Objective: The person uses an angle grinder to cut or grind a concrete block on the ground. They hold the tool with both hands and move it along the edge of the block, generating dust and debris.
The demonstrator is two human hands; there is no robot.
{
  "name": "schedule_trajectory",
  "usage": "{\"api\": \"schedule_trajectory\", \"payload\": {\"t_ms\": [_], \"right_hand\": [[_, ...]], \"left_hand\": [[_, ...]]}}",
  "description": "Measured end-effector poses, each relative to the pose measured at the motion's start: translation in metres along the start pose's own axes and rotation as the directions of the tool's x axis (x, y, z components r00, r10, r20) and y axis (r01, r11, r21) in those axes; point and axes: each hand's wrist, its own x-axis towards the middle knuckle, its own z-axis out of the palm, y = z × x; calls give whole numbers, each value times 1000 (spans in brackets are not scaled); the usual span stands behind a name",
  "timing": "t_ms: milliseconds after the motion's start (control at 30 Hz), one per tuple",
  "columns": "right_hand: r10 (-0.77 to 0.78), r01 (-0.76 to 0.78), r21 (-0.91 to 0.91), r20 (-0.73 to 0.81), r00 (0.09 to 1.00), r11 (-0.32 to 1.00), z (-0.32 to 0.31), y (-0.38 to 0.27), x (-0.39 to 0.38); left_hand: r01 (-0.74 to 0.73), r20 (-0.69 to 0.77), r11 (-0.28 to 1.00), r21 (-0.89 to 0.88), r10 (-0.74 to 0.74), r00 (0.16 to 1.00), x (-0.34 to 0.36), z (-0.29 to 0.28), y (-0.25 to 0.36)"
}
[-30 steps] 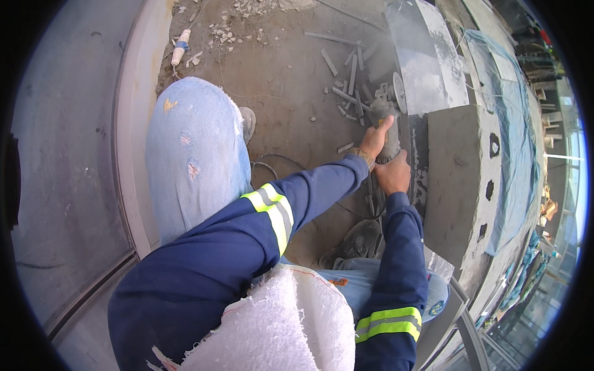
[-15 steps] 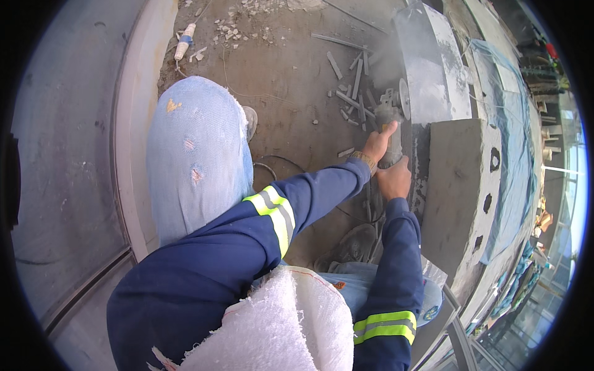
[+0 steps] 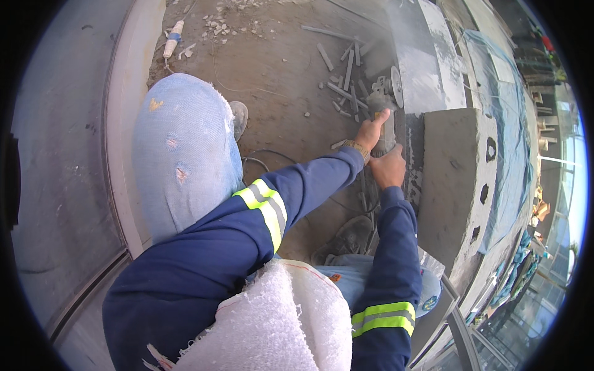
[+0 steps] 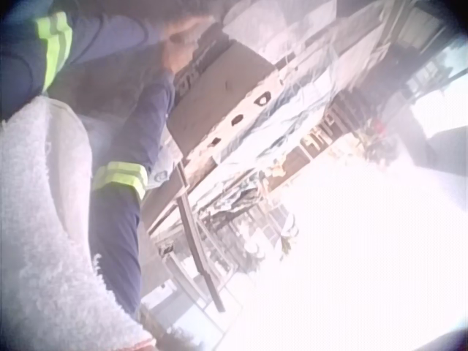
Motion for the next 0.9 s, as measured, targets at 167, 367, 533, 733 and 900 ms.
{"api": "schedule_trajectory", "payload": {"t_ms": [167, 367, 533, 733, 900], "right_hand": [[1, -1, 10, 1, 1000, 1000, 3, 3, 2], [20, -19, -11, 13, 1000, 1000, 0, 0, 5], [13, -13, 9, 15, 1000, 1000, -1, -5, 5], [18, -18, 15, -3, 1000, 1000, -1, -6, 5], [36, -36, 26, 8, 999, 999, -3, -10, 7]], "left_hand": [[25, 39, 1000, -15, -24, 999, 1, 0, 1], [-6, -23, 996, 87, 8, 1000, -12, -1, 15], [30, 46, 999, -39, -29, 999, 8, -3, 3], [23, 9, 999, -47, -23, 1000, 4, 2, 6], [-8, -21, 1000, -29, 7, 1000, 11, 1, 1]]}}
